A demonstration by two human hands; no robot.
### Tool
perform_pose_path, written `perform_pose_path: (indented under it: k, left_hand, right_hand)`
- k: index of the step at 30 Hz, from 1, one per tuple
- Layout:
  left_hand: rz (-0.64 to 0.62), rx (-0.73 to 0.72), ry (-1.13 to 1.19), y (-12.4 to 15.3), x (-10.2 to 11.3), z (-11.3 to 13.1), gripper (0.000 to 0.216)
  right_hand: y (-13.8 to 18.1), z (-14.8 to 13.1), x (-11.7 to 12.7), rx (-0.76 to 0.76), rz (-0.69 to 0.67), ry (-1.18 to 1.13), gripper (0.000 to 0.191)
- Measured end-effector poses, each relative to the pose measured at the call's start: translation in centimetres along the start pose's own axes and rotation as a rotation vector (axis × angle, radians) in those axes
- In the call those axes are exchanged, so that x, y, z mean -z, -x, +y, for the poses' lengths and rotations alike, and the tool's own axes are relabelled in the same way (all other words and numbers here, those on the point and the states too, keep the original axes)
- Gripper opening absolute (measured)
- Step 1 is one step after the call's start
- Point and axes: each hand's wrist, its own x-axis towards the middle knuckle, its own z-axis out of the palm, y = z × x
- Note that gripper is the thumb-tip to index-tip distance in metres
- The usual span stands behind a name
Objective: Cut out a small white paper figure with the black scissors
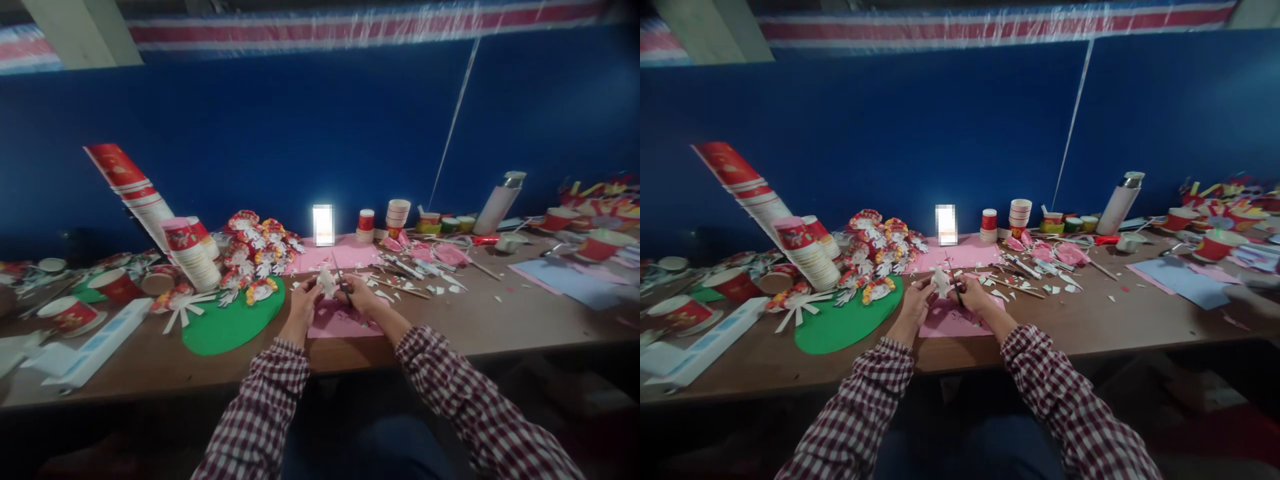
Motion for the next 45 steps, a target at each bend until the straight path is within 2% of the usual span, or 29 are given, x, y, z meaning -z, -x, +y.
perform_pose_path:
  k: [7,21,35,45]
  left_hand:
    - [-0.101,0.030,-0.040,0.6,-0.4,0.1,0.038]
    - [-0.173,-0.002,-0.077,1.0,-0.6,0.3,0.037]
    - [-0.185,0.025,-0.095,0.7,-0.3,0.2,0.039]
    - [-0.123,0.048,-0.045,0.8,-0.5,0.4,0.031]
  right_hand:
    - [-0.4,0.3,0.2,0.040,0.047,-0.052,0.031]
    - [-0.5,0.4,0.3,0.026,0.053,-0.086,0.034]
    - [-0.6,0.8,0.6,0.000,0.027,-0.120,0.035]
    - [-0.5,0.7,0.6,-0.005,0.019,-0.119,0.036]
